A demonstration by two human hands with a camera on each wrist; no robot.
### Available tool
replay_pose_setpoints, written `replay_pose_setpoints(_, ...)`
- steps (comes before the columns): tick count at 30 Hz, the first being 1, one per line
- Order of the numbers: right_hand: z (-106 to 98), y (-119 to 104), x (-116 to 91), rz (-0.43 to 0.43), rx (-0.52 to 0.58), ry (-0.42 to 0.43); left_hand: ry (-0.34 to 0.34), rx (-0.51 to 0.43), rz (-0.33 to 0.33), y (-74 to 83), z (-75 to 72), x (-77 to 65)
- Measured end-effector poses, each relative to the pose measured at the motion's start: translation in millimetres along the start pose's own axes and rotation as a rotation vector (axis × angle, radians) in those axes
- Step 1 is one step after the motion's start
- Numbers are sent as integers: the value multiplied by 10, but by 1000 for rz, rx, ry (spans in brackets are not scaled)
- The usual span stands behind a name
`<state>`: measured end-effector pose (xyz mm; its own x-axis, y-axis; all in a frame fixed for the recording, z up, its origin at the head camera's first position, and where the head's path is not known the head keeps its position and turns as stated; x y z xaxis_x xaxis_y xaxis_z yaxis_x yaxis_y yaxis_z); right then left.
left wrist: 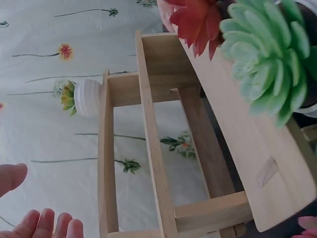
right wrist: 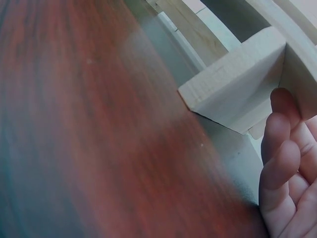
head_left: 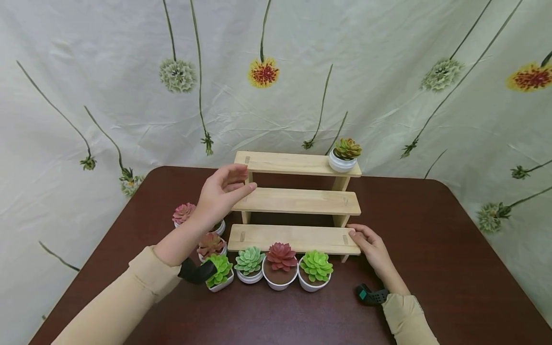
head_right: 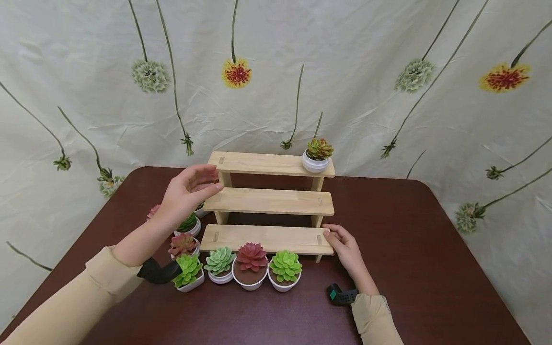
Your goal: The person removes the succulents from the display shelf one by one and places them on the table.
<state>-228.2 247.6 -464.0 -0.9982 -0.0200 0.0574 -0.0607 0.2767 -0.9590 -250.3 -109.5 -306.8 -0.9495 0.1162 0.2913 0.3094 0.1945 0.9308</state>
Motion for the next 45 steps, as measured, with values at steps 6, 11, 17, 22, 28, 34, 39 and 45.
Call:
replay_pose_setpoints(6, -8, 2, 1, 8, -2, 2, 46, -9, 9, 29, 37, 173)
replay_pose_setpoints(11, -6, 1, -1, 2, 2, 3, 60, -19, 9, 18, 75, 312)
replay_pose_setpoints(17, -4, 4, 7, -3, -1, -1, 28, 22, -39, -1, 136, 471)
replay_pose_setpoints(22, -6, 0, 3, -5, 9, -3, 16, 44, -53, 12, 200, 593)
replay_pose_setpoints(28, -8, 3, 4, -3, 15, -2, 10, 80, -87, 7, 315, 712)
replay_pose_setpoints(34, -2, 6, 6, -5, 17, 0, -20, 88, -120, -32, 423, 791)
replay_pose_setpoints(39, 4, 7, 8, -2, 28, -3, -33, 106, -108, -45, 504, 851)
replay_pose_setpoints(45, -4, -3, 0, 4, 21, 3, -45, 160, -122, -35, 614, 924)
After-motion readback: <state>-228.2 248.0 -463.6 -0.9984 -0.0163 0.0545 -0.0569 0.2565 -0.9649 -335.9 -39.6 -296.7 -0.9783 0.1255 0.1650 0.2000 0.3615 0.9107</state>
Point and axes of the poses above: each hand's wrist, its own x-axis towards the middle knuckle, its own z-axis out of the palm, y = z × x, the point moved 5 cm from there along x, towards the middle knuckle, and after that the axes turned 3 degrees about -x, right-handed, at the moved point
